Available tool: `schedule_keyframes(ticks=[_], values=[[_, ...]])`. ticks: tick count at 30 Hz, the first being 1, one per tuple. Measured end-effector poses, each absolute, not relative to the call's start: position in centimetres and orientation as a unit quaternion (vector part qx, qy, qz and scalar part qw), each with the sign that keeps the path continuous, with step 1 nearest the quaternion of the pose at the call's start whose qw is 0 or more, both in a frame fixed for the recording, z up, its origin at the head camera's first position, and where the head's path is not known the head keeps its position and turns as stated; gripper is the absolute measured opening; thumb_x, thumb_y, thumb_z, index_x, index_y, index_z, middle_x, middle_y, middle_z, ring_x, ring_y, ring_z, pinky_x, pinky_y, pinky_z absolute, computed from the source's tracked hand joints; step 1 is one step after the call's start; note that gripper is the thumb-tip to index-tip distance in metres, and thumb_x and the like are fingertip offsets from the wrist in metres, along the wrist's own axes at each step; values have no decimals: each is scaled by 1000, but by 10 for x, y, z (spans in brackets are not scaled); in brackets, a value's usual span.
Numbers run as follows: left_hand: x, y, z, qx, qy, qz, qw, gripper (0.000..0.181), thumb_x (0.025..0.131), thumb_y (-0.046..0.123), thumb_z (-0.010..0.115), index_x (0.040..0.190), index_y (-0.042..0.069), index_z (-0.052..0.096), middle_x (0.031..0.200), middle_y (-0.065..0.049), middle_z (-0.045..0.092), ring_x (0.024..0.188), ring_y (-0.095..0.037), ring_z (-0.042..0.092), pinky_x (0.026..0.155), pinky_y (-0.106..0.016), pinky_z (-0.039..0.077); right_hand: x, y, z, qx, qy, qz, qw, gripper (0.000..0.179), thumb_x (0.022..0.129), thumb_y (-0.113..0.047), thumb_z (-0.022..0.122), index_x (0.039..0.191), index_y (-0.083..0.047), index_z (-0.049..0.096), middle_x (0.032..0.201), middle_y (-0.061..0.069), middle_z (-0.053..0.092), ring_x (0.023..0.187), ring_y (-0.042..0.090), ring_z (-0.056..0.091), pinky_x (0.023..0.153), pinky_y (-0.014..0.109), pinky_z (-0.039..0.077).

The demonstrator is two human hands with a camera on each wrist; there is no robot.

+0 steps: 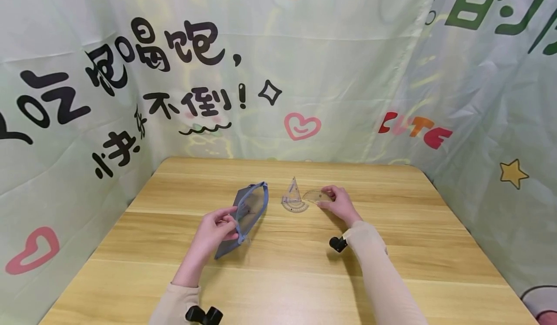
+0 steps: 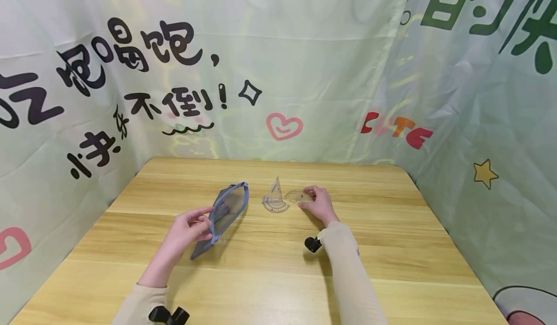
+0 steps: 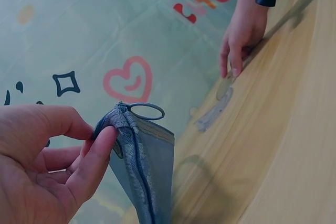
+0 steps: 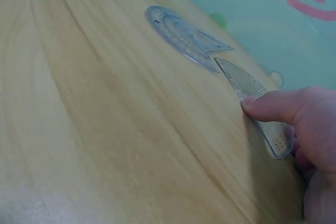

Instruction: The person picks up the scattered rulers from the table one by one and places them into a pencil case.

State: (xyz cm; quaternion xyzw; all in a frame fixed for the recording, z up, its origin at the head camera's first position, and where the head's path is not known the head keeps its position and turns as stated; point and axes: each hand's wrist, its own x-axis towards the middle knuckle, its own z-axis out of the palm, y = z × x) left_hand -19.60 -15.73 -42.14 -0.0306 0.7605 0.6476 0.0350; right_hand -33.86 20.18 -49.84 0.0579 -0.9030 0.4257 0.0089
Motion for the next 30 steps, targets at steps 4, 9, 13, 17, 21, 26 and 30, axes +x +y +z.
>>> schedule_keyframes(ticks=[4, 9, 13, 17, 21, 26, 30], values=[[-196, -161, -420, -26, 765, 643, 30, 48, 89, -3, 57, 136, -4, 54, 92, -2, 52, 75, -8, 59, 69, -22, 62, -339, 202, -497, 53, -900, 432, -2, 52, 84, -13, 75, 131, -1, 57, 120, 20, 50, 108, 30, 47, 90, 32, 41], [-198, -164, -420, -24, 774, 632, 34, 48, 88, -3, 57, 136, -3, 55, 92, -3, 53, 74, -9, 59, 68, -23, 63, -339, 203, -493, 60, -894, 444, -11, 55, 85, -12, 73, 135, 1, 54, 124, 23, 50, 108, 30, 46, 89, 32, 40], [-199, -166, -420, -20, 779, 626, 39, 47, 89, -2, 57, 136, -4, 55, 91, -3, 53, 74, -10, 58, 68, -23, 63, -339, 204, -493, 62, -894, 443, -17, 55, 86, -12, 72, 136, 2, 53, 127, 24, 51, 110, 30, 47, 90, 33, 42], [-199, -167, -421, -18, 783, 620, 42, 46, 89, -2, 57, 135, -4, 56, 91, -4, 53, 74, -11, 58, 68, -23, 62, -337, 205, -492, 58, -894, 443, -24, 54, 87, -13, 71, 136, 2, 54, 128, 24, 51, 111, 31, 48, 91, 35, 44], [-200, -167, -422, -16, 785, 618, 43, 46, 89, -2, 58, 135, -4, 56, 90, -4, 53, 73, -11, 59, 67, -22, 62, -335, 205, -491, 57, -893, 446, -21, 55, 86, -13, 72, 135, 3, 54, 126, 24, 51, 110, 31, 49, 89, 33, 44], [-200, -167, -422, -20, 785, 617, 42, 45, 89, -2, 58, 135, -2, 57, 90, -4, 53, 74, -12, 58, 67, -21, 62, -335, 204, -491, 56, -897, 438, -8, 57, 83, -12, 73, 135, 1, 55, 119, 23, 51, 107, 31, 48, 86, 30, 41], [-199, -167, -421, -19, 786, 617, 38, 46, 90, -2, 57, 135, -3, 56, 91, -4, 53, 74, -11, 58, 67, -21, 62, -336, 204, -491, 49, -900, 434, -5, 57, 84, -12, 73, 136, 0, 55, 116, 22, 50, 107, 31, 47, 86, 31, 41]])
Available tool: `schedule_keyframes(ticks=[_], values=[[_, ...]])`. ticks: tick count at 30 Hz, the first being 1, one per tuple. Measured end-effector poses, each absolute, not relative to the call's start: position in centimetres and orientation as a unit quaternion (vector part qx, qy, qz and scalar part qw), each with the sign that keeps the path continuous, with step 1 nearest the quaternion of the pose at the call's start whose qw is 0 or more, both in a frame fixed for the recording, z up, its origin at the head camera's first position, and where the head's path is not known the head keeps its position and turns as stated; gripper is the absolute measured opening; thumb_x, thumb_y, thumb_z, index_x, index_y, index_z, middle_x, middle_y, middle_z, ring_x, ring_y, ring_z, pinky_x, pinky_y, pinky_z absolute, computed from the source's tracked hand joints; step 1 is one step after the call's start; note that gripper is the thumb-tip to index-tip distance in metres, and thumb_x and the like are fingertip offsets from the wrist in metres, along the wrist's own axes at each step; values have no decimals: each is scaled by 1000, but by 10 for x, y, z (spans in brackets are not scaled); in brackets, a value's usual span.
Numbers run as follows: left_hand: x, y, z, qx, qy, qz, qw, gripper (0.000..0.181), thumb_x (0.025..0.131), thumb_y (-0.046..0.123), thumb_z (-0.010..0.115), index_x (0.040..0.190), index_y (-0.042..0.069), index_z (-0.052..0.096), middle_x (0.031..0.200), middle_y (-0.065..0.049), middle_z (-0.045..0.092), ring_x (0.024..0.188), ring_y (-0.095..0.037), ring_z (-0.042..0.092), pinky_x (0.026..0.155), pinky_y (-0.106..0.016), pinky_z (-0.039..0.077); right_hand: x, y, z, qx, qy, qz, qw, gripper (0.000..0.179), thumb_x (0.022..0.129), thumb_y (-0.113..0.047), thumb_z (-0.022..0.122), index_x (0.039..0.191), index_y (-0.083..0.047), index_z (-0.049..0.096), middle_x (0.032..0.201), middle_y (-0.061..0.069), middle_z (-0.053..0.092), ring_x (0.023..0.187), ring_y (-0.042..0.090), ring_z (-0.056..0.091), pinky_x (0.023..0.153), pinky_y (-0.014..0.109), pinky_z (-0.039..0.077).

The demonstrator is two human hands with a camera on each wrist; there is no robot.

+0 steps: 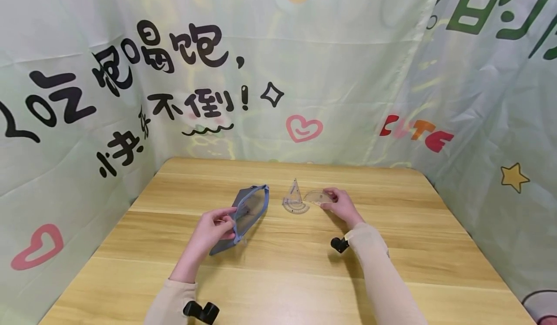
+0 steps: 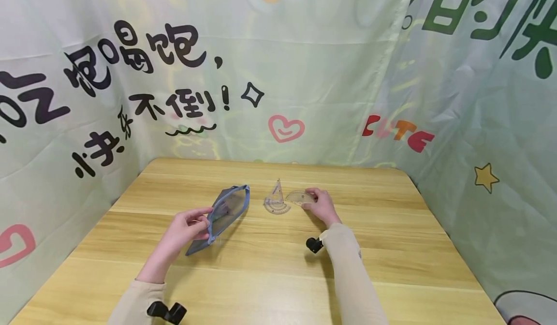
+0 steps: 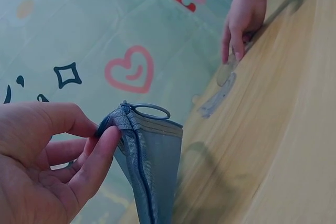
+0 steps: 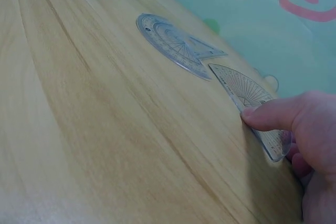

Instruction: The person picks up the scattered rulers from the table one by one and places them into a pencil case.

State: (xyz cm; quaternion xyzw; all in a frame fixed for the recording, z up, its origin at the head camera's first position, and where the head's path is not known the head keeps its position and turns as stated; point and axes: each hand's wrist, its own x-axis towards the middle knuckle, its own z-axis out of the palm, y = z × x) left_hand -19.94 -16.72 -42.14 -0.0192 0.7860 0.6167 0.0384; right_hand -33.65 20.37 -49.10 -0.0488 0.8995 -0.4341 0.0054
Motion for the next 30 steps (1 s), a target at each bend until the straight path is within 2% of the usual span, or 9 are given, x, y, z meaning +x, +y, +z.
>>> schedule_keyframes(ticks=[15, 17, 23, 30], values=[[-199, -163, -420, -28, 786, 617, 33, 45, 89, -2, 58, 134, -4, 57, 90, -4, 54, 72, -10, 61, 66, -22, 62, -338, 202, -491, -21, 904, -426, -4, 55, 84, -12, 72, 135, -2, 56, 119, 24, 51, 109, 34, 49, 91, 42, 45], [-200, -163, -421, -28, 785, 618, 34, 45, 89, -2, 58, 134, -4, 57, 90, -4, 53, 71, -10, 61, 66, -22, 62, -337, 201, -490, -13, 906, -423, -2, 55, 84, -12, 72, 135, -3, 56, 119, 24, 52, 109, 33, 49, 90, 40, 45], [-200, -161, -422, -29, 780, 624, 36, 46, 88, -3, 57, 134, -5, 56, 91, -4, 52, 71, -11, 61, 67, -22, 62, -333, 203, -483, -18, 910, -412, 30, 51, 86, -10, 69, 135, -3, 55, 114, 24, 59, 97, 29, 55, 72, 27, 46], [-198, -160, -422, -38, 770, 636, 32, 46, 88, -5, 57, 134, -6, 56, 90, -4, 51, 72, -12, 61, 66, -21, 62, -325, 210, -469, -44, 917, -392, 53, 46, 88, -7, 61, 134, 0, 55, 117, 26, 63, 98, 30, 60, 73, 31, 51]])
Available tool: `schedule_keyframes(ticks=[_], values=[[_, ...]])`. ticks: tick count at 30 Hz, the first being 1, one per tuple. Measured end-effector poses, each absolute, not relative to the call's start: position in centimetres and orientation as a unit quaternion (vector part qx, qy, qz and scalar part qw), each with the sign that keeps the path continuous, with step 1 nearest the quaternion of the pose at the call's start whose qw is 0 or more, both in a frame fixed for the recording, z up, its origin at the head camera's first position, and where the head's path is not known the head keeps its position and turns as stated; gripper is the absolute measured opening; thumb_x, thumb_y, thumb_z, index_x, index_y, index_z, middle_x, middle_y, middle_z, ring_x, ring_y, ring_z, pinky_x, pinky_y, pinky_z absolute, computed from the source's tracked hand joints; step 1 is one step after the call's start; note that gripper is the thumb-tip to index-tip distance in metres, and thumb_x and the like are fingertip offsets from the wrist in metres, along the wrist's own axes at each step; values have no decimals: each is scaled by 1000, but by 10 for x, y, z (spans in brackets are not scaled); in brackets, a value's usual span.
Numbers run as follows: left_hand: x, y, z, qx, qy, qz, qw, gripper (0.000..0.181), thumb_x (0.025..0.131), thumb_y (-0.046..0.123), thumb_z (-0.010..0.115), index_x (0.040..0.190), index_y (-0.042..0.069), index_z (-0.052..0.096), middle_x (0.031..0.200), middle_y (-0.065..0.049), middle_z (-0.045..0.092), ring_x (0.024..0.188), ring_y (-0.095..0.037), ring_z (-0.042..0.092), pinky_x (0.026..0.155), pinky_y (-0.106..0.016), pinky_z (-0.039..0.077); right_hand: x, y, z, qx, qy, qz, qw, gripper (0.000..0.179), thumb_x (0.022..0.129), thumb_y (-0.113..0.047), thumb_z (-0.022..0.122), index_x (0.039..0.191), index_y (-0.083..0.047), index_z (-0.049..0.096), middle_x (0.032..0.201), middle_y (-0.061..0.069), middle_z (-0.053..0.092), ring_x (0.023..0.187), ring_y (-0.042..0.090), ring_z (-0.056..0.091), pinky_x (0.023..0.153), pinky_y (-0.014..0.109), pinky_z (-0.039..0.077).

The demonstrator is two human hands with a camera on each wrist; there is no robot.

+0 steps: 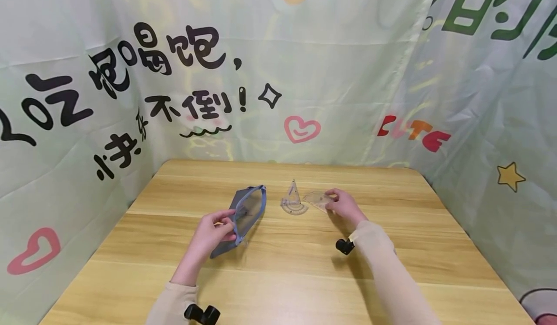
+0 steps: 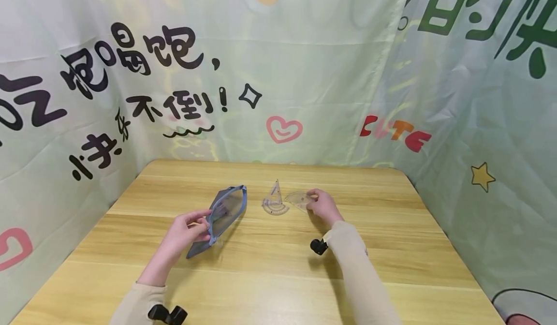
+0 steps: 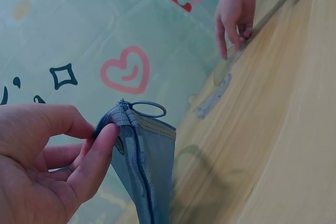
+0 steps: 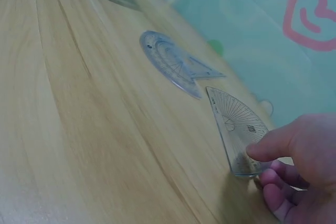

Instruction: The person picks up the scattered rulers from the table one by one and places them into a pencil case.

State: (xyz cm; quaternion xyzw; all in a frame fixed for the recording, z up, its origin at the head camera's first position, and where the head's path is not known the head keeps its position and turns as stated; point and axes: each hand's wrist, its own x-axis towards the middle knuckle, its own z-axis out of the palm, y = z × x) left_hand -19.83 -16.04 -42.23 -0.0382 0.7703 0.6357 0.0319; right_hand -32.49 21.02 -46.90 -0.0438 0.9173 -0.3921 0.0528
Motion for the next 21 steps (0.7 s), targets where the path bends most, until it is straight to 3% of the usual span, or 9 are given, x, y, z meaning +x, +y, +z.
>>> schedule_keyframes(ticks=[9, 21], values=[[-198, -160, -423, -35, 765, 642, 22, 46, 87, -5, 59, 132, -8, 57, 88, -5, 54, 71, -10, 61, 67, -21, 62, -321, 213, -466, -34, 916, -398, 48, 44, 86, 0, 58, 130, 2, 57, 94, 18, 68, 71, 18, 58, 59, 24, 48], [-197, -164, -422, -44, 771, 635, 13, 42, 89, -4, 58, 130, -8, 59, 87, -4, 57, 74, -9, 60, 67, -18, 60, -316, 209, -454, -27, 910, -410, 59, 29, 95, -7, 58, 122, 0, 63, 98, 20, 66, 66, 18, 61, 59, 26, 53]])
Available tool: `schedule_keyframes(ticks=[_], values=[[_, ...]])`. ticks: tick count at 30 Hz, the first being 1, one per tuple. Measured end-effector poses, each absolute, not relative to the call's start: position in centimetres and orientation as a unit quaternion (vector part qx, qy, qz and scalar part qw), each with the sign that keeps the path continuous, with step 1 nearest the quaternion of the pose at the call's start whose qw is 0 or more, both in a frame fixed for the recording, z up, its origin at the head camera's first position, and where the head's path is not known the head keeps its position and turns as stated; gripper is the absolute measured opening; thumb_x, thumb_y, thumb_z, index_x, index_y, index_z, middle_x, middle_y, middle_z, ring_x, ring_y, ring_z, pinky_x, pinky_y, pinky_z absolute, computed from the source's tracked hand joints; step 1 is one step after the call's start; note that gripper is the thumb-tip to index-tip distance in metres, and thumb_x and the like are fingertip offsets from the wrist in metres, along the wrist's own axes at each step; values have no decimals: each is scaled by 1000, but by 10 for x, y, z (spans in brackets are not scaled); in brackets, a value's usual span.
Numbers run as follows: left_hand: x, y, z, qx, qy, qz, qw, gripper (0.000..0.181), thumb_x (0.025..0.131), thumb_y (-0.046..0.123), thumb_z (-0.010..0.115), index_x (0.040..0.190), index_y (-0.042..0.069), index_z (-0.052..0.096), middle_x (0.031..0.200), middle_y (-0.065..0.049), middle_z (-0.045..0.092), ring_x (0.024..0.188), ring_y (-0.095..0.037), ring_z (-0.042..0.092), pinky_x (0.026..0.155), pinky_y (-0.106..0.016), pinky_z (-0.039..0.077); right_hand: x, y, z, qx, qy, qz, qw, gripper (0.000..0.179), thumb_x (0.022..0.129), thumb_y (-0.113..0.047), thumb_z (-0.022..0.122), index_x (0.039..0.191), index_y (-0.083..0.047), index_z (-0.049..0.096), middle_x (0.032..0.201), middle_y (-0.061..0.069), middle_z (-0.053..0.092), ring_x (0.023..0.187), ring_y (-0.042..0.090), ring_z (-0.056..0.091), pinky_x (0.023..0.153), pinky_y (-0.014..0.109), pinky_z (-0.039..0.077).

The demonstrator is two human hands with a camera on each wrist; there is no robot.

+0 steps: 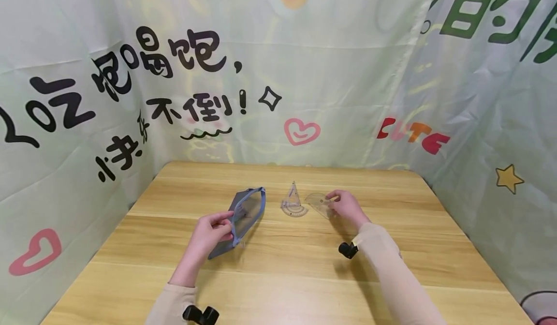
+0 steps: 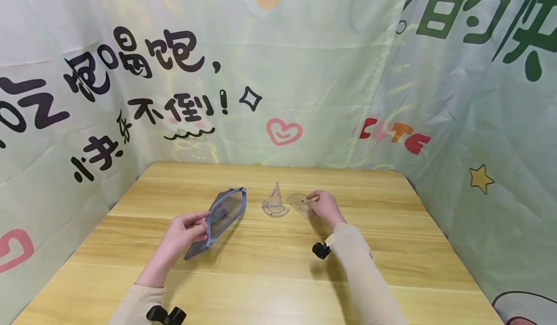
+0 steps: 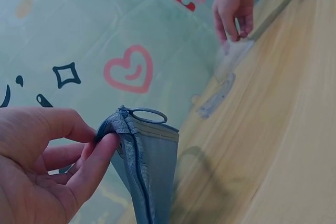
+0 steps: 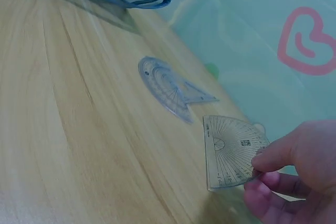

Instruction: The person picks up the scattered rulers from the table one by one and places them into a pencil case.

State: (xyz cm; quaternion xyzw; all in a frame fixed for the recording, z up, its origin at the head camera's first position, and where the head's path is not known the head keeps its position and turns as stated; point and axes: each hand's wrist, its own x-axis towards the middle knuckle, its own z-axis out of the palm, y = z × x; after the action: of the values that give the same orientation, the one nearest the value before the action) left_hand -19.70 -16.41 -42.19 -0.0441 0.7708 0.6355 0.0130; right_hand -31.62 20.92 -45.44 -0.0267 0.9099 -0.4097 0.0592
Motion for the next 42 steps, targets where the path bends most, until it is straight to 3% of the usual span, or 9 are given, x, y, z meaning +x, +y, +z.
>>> schedule_keyframes(ticks=[19, 28, 36, 42], values=[[-196, -167, -421, -44, 776, 629, 17, 45, 87, -5, 58, 133, -6, 57, 88, -1, 55, 75, -10, 59, 67, -18, 60, -319, 199, -448, -21, 872, -487, 50, 31, 91, 0, 57, 121, 5, 63, 95, 24, 69, 68, 19, 68, 66, 35, 63], [-197, -166, -422, -44, 780, 624, 17, 44, 88, -3, 57, 132, -5, 58, 88, -2, 54, 74, -8, 59, 67, -18, 60, -317, 190, -444, -18, 863, -502, 54, 32, 90, 0, 60, 122, 5, 62, 94, 23, 70, 66, 15, 67, 66, 31, 62], [-197, -165, -422, -41, 783, 621, 18, 44, 89, -3, 58, 133, -6, 58, 88, -4, 56, 75, -11, 59, 67, -18, 60, -314, 183, -442, -27, 849, -524, 60, 33, 91, 1, 61, 124, 6, 61, 98, 27, 69, 72, 21, 70, 70, 34, 64], [-197, -164, -422, -44, 781, 623, 18, 44, 89, -3, 59, 133, -5, 58, 89, -3, 55, 75, -11, 60, 66, -19, 60, -312, 179, -440, -38, 841, -536, 56, 33, 91, 3, 59, 124, 7, 61, 95, 25, 71, 70, 16, 69, 70, 32, 64]])
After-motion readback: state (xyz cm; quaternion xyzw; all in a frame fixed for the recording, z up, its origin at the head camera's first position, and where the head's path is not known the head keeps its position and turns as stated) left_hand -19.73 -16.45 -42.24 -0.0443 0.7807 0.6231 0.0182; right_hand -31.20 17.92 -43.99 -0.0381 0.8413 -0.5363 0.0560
